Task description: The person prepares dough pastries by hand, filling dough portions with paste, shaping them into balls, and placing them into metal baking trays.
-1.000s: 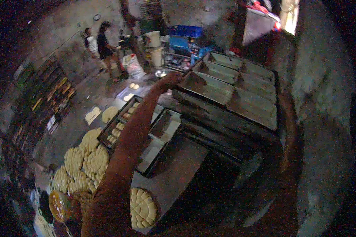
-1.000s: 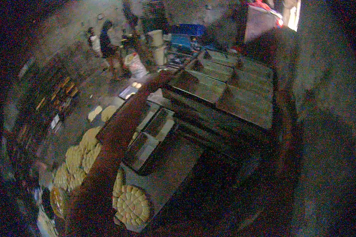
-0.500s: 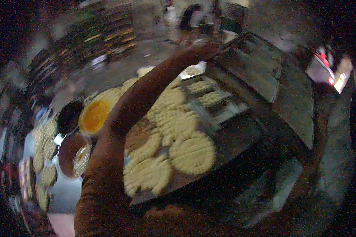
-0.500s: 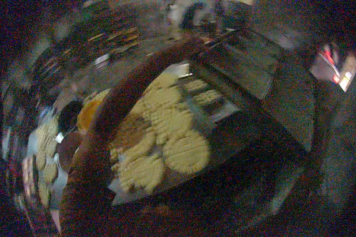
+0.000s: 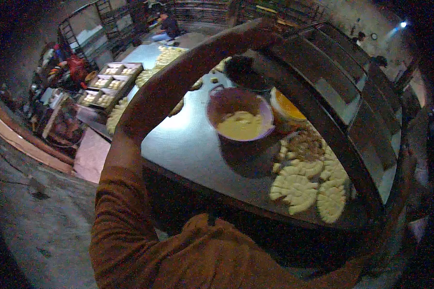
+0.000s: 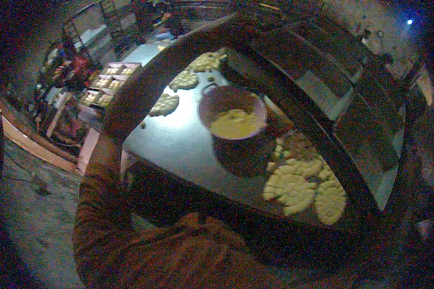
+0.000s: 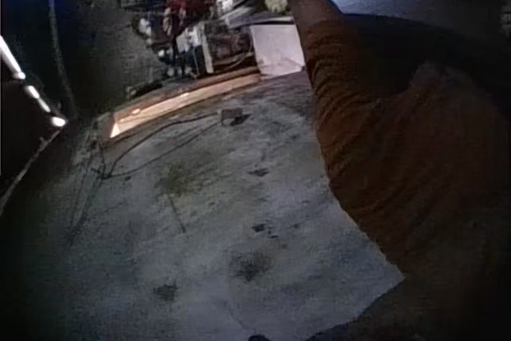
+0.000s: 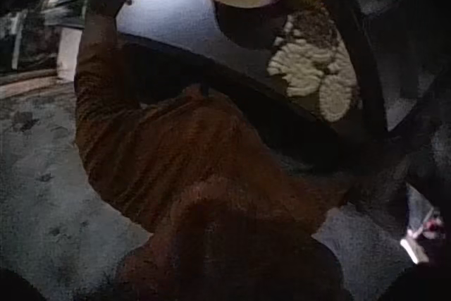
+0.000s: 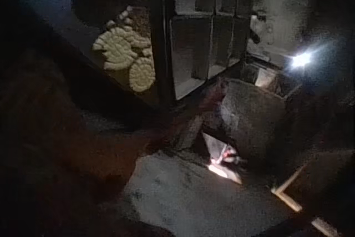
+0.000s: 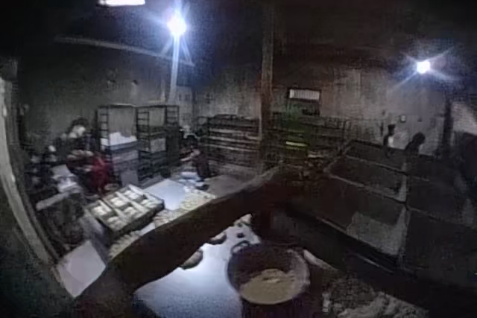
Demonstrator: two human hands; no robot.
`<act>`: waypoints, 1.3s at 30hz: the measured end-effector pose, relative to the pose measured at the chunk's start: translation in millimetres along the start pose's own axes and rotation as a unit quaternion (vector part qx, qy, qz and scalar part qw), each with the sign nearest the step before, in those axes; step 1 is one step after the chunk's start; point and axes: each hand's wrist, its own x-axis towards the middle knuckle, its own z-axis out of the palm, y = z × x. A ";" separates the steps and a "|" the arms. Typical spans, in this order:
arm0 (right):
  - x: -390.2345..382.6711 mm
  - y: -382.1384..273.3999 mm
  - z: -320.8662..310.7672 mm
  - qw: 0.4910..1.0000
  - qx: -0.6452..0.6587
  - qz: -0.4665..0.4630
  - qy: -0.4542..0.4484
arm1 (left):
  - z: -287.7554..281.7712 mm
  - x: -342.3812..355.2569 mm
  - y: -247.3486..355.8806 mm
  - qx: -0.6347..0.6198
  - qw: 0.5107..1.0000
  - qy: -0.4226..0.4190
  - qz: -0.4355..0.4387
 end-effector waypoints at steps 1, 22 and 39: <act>3.7 -24.6 14.9 1.000 0.012 -0.013 -0.005 | -22.5 -26.2 -5.7 0.004 1.000 0.010 -0.018; -162.9 -728.9 265.6 0.962 0.239 -0.063 -0.112 | -386.3 -573.5 -250.2 0.148 0.931 0.193 -0.271; -356.6 -1103.8 452.8 0.915 0.324 0.038 -0.237 | -556.1 -860.4 -461.1 0.189 0.864 0.193 -0.424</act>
